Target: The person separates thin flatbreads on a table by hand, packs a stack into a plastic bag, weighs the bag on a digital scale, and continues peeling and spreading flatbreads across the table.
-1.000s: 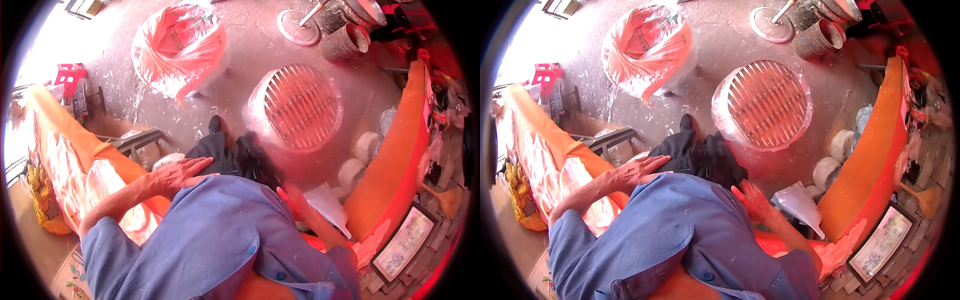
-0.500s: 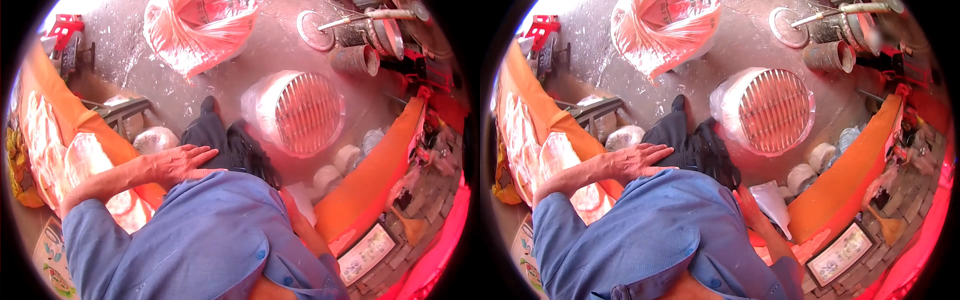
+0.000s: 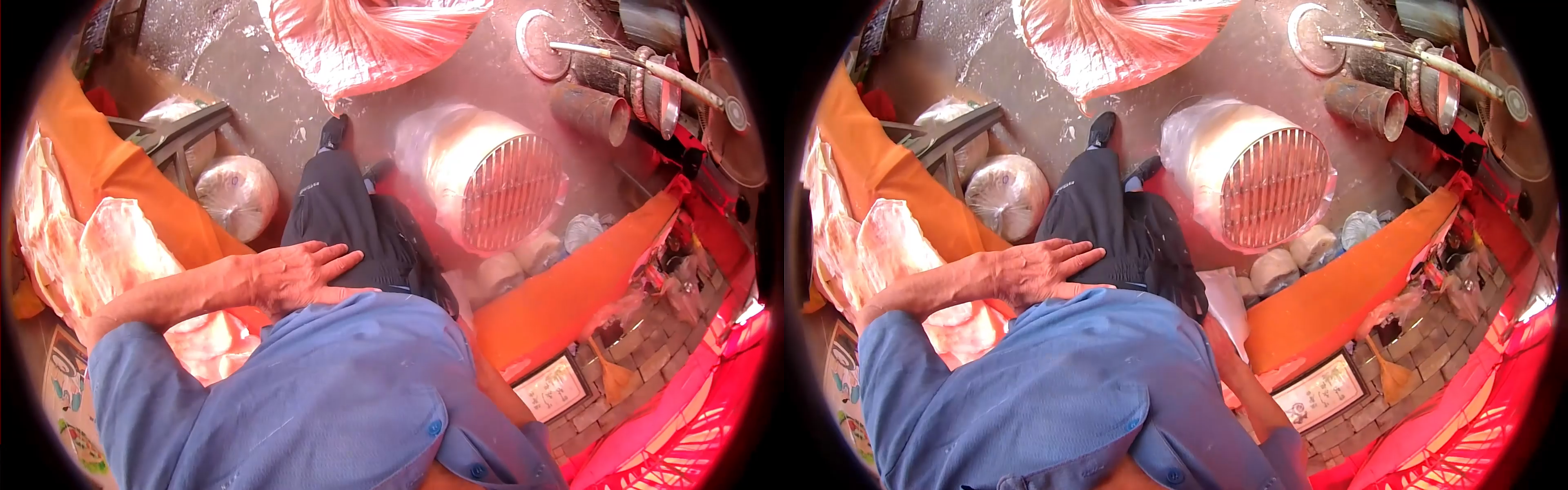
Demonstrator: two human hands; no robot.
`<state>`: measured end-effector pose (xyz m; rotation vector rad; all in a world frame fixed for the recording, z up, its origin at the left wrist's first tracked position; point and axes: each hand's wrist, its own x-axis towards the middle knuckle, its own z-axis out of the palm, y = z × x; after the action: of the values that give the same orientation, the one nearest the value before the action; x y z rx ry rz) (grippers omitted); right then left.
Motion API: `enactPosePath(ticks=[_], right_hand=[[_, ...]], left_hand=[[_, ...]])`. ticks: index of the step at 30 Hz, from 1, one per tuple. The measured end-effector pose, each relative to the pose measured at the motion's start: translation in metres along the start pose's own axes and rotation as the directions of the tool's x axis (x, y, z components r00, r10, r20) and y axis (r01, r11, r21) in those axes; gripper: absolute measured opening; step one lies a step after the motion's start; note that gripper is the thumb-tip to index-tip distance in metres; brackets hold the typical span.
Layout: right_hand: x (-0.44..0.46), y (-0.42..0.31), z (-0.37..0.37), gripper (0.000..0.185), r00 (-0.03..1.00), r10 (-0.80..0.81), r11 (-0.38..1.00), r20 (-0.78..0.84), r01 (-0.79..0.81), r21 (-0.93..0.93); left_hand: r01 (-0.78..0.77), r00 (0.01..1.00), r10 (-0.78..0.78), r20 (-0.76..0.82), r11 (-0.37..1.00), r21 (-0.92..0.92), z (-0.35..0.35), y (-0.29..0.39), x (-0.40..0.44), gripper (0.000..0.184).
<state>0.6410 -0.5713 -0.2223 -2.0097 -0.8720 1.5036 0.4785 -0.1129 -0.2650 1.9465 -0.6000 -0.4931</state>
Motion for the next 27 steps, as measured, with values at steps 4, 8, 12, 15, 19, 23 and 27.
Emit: enactPosePath(ticks=[4,8,12,15,19,23,27], right_hand=[[0.015,-0.025,-0.009,0.045,0.999,0.026,0.999,0.024,-0.025,-0.036],[0.034,-0.062,-0.033,0.046,0.996,0.059,0.986,0.066,-0.048,-0.157],[0.051,-0.08,-0.091,0.049,0.972,-0.195,0.868,-0.128,0.111,-0.484],[0.044,0.027,-0.093,0.05,0.725,0.41,0.892,-0.554,-0.446,0.076],[0.081,0.126,-0.118,0.049,0.493,0.812,0.522,-0.311,-0.377,0.765],[0.113,0.208,-0.113,0.052,0.415,0.832,0.438,-0.369,-0.081,0.896],[0.132,0.269,-0.116,0.049,0.286,0.899,0.35,-0.331,-0.018,0.937]], left_hand=[[0.008,0.998,-0.011,-0.063,0.999,-0.037,0.007,-0.005,-0.004,0.124],[0.01,0.998,-0.014,-0.067,0.998,-0.069,0.002,-0.003,-0.004,0.116],[0.167,0.986,-0.156,0.058,0.936,-0.311,-0.033,-0.02,0.004,0.094],[0.198,0.94,-0.287,-0.185,0.899,-0.391,-0.039,-0.045,0.032,0.06],[0.4,0.863,-0.455,-0.219,0.881,-0.252,-0.026,-0.058,0.095,0.05],[0.345,0.81,-0.456,-0.369,0.879,-0.329,0.02,-0.054,0.154,0.04],[0.486,0.689,-0.678,-0.254,0.693,-0.532,0.065,-0.04,0.224,0.04]])
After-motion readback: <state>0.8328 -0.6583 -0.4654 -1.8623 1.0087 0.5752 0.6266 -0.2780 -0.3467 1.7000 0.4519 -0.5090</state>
